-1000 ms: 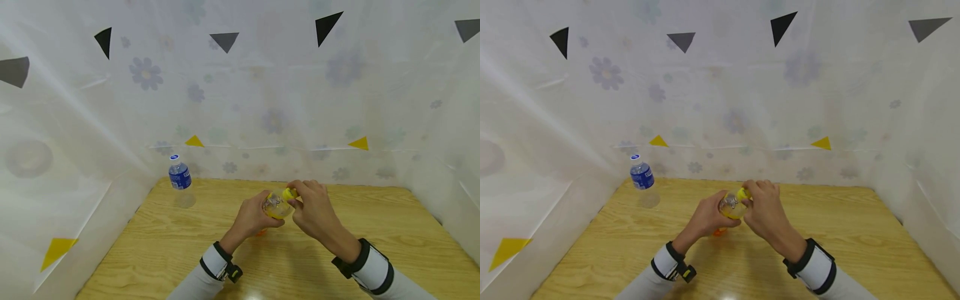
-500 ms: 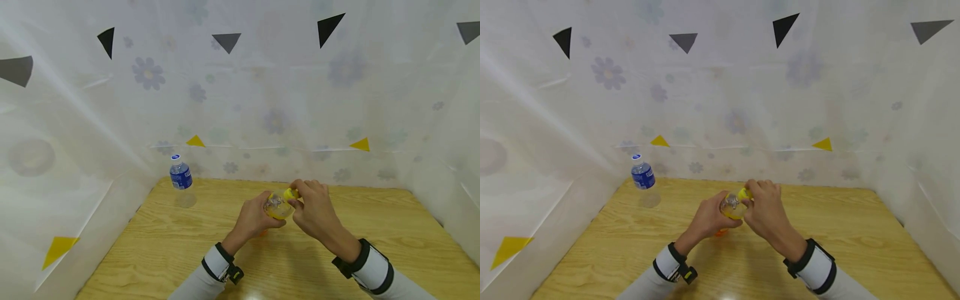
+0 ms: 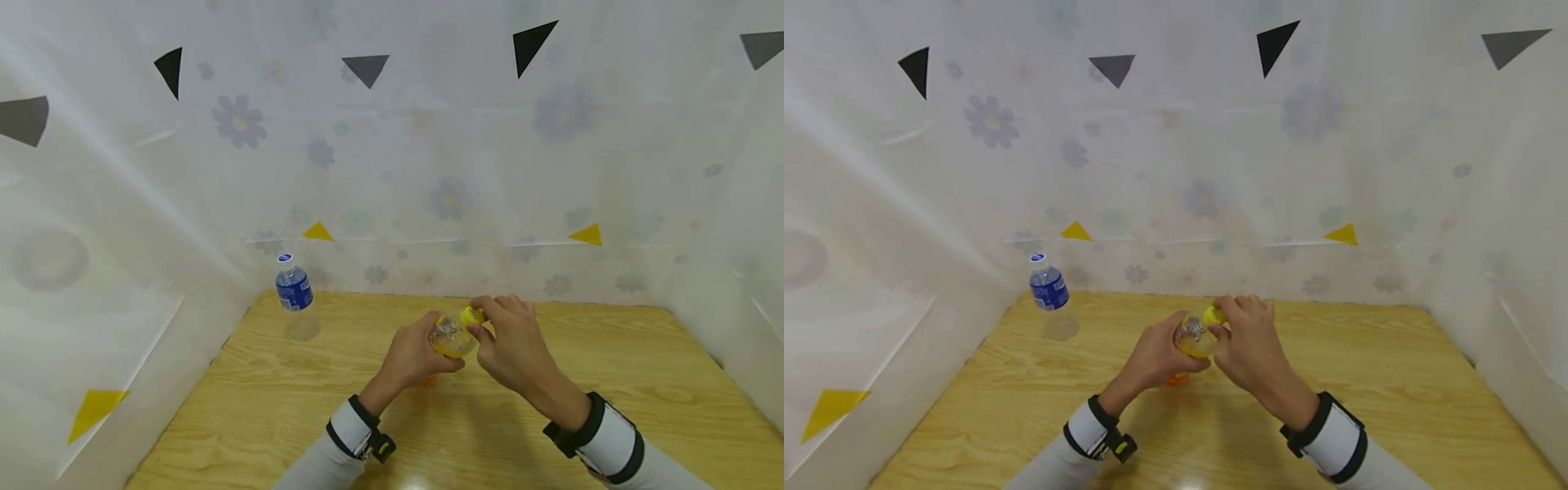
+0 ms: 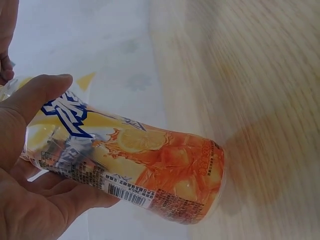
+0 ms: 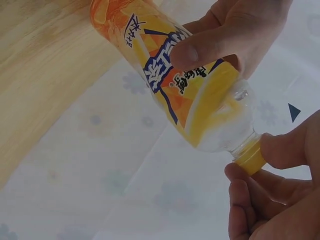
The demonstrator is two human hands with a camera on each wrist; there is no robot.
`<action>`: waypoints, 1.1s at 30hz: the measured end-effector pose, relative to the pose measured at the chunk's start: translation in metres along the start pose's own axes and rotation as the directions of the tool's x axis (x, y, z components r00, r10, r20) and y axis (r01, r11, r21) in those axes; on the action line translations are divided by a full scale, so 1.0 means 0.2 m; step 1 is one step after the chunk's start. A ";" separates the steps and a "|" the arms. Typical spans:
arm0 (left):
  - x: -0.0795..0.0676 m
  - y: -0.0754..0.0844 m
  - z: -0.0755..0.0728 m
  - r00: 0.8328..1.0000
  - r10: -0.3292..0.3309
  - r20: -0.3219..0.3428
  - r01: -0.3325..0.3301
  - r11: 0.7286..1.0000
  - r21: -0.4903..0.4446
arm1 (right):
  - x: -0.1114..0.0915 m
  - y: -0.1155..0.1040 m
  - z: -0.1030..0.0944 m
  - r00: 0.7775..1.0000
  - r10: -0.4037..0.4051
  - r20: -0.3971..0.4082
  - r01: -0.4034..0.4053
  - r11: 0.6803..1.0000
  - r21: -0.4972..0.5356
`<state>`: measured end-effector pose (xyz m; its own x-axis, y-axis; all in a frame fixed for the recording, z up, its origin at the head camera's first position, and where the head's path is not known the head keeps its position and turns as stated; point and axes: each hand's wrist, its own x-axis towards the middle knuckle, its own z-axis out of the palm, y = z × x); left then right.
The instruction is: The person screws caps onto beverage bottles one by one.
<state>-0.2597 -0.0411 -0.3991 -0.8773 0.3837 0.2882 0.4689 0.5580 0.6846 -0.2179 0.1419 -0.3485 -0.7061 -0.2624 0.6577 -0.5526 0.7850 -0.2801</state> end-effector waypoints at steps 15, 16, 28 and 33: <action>0.08 -0.07 -0.23 0.968 -0.146 -0.204 0.133 0.988 -0.080 | -0.03 0.03 0.00 0.991 0.095 0.089 -0.097 0.995 0.027; 0.10 -0.10 -0.27 0.955 -0.169 -0.242 0.147 0.984 -0.104 | -0.03 0.04 0.00 0.990 0.100 0.096 -0.103 0.994 0.028; 0.17 -0.44 -0.46 0.777 -0.319 -0.543 0.271 0.948 -0.168 | -0.08 0.10 0.01 0.974 0.157 0.166 -0.160 0.987 0.000; 0.13 -0.54 -0.44 0.737 -0.379 -0.560 0.336 0.924 -0.184 | -0.09 0.11 0.01 0.968 0.169 0.187 -0.169 0.986 -0.016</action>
<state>-0.3428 -0.1572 -0.4066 -0.8813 -0.3409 0.3273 0.1197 0.5090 0.8524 -0.2184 0.1621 -0.3680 -0.8593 -0.2265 0.4587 -0.4185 0.8268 -0.3758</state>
